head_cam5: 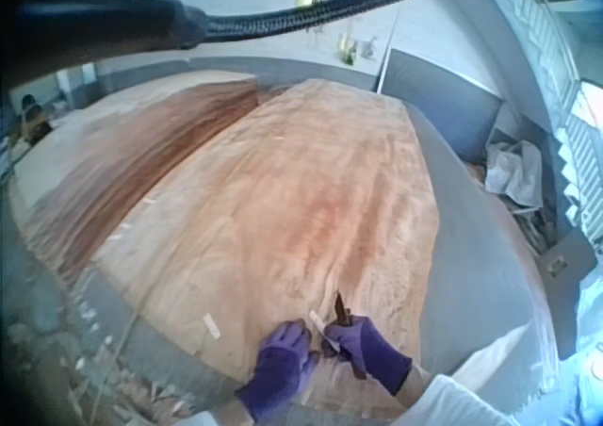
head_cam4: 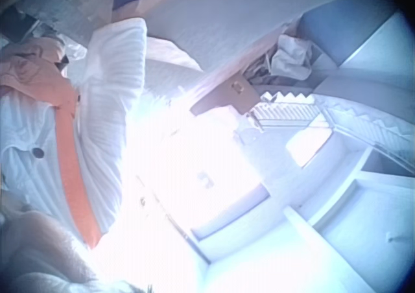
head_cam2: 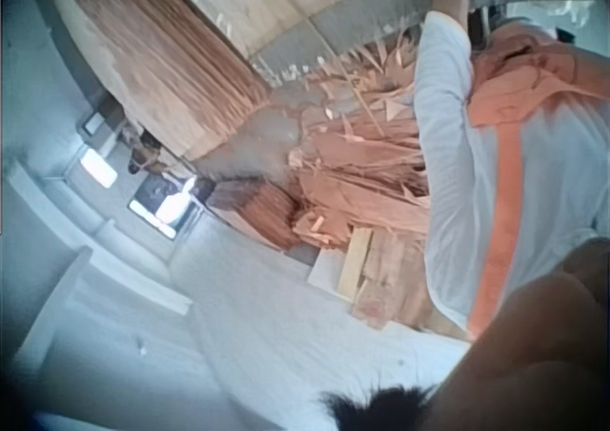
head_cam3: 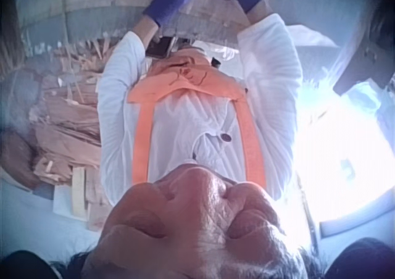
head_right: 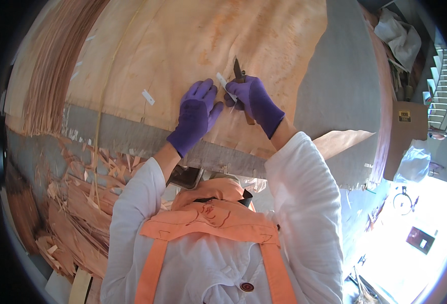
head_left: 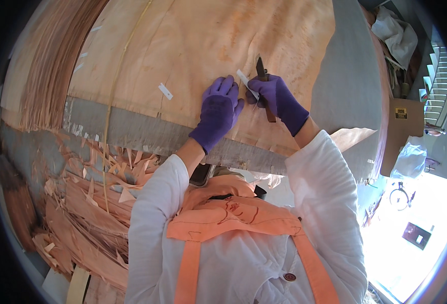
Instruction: The person cuts wood veneer sheets using a utility knife and a straight edge, taping sections together and stacking the finished pieces on a workbench.
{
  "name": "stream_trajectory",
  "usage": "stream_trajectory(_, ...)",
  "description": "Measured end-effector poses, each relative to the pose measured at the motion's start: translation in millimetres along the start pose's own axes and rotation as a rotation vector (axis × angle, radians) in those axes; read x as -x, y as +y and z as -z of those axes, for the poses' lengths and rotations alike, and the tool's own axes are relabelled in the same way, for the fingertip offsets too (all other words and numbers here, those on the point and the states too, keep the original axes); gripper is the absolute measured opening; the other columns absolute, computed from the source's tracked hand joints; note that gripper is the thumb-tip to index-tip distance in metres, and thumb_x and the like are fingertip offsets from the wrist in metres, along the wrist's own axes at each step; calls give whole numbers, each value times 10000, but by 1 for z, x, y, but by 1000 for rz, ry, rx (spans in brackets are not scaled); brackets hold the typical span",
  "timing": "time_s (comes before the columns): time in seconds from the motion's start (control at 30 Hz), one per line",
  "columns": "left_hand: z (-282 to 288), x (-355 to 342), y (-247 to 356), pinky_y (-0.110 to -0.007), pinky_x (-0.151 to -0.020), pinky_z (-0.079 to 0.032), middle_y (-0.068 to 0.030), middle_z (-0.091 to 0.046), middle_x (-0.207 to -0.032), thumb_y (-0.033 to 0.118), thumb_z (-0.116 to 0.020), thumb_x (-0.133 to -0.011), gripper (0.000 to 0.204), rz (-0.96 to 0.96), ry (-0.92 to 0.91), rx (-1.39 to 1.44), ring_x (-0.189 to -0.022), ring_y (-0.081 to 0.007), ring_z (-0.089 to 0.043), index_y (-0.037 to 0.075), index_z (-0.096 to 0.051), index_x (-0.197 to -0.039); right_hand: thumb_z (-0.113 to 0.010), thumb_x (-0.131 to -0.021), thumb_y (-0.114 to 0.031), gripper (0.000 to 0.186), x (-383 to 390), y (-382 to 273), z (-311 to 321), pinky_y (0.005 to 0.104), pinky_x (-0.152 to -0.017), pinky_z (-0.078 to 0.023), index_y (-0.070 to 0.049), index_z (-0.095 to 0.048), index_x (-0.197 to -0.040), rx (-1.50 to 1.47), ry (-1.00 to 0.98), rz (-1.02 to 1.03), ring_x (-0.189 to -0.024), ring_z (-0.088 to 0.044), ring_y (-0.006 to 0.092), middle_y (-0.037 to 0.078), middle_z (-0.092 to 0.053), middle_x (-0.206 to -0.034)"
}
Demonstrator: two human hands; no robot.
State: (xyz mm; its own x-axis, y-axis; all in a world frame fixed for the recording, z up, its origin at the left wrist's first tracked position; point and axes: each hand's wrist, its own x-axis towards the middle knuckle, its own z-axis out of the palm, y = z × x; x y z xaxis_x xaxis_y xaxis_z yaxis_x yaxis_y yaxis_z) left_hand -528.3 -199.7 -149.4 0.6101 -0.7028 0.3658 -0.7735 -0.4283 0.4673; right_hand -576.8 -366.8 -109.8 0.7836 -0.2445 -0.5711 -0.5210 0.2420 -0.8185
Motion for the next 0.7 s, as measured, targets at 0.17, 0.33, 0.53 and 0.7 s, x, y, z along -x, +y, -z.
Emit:
stream_trajectory(0.17, -2, 0, 0, -409, -868, -423, -107, -511, -1220, 197, -666, -723, 397, 15, 34, 32, -1084, -279, -493, 16, -580, -1065, -596, -845, -108, 131, 1, -2, -5, 270, -456, -426, 20, -625, -843, 89, 71, -50, -524, -583, 166, 93, -626, -646)
stream_trajectory(0.33, 4, -8, 1, -415, -809, -448, -113, -513, -1292, 156, -654, -715, 475, -79, -49, -39, -984, -267, -532, 51, -577, -1172, -608, -834, -136, 151, -1, 5, -8, 280, -455, -436, 7, -635, -797, 185, 146, -52, -495, -563, 156, 87, -617, -605)
stream_trajectory(0.53, 1, -7, -2, -396, -776, -440, -90, -518, -1296, 191, -625, -738, 454, -152, -91, -214, -960, -234, -533, 82, -584, -1177, -620, -806, -167, 181, 3, 6, -11, 298, -451, -438, -17, -634, -706, 343, 230, -64, -484, -556, 152, 66, -610, -580)
stream_trajectory(0.7, 5, -8, -3, -404, -767, -436, -123, -512, -1298, 205, -604, -764, 432, -208, -123, -268, -957, -252, -531, 122, -584, -1187, -630, -770, -140, 136, 17, 15, -7, 292, -459, -453, -8, -635, -736, 402, 291, -91, -486, -559, 161, 68, -608, -589)
